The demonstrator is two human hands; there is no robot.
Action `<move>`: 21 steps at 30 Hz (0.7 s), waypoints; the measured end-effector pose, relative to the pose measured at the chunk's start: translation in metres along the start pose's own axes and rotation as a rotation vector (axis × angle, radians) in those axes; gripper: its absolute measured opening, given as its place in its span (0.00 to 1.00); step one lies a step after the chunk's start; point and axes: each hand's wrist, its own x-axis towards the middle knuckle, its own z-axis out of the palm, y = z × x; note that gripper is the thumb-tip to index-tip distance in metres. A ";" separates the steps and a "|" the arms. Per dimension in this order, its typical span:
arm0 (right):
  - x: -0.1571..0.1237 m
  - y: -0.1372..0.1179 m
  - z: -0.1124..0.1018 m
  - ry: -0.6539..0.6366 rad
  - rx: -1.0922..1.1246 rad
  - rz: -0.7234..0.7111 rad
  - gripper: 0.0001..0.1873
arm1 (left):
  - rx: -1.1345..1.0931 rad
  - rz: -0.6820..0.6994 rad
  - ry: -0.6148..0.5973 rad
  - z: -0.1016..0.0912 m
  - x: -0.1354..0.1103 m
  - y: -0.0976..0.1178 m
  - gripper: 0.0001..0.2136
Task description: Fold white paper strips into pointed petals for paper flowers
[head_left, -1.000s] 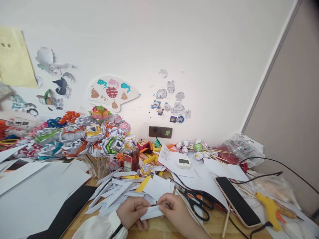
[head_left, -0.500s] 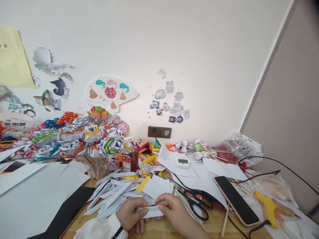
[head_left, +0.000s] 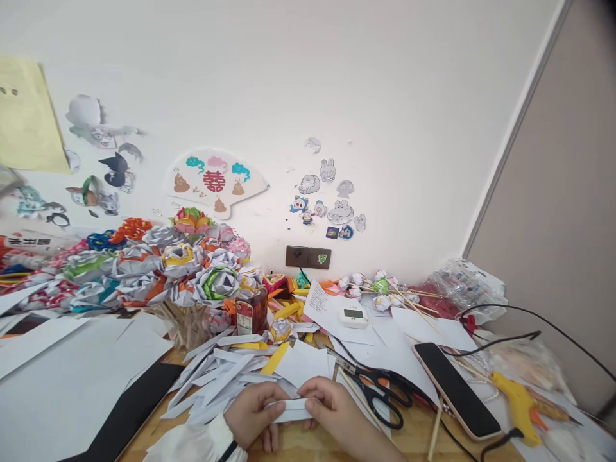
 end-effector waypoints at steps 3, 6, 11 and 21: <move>-0.001 -0.004 0.001 0.003 -0.099 0.000 0.08 | -0.022 0.006 -0.018 0.000 0.000 0.001 0.19; -0.001 -0.007 0.002 0.009 -0.096 0.015 0.07 | -0.047 0.009 -0.040 0.000 -0.001 0.003 0.20; 0.000 -0.004 0.002 0.007 0.001 0.031 0.10 | -0.067 0.011 -0.082 -0.001 -0.003 0.003 0.19; 0.001 0.003 -0.002 0.014 0.111 0.003 0.12 | -0.271 -0.066 -0.061 0.005 -0.007 0.014 0.17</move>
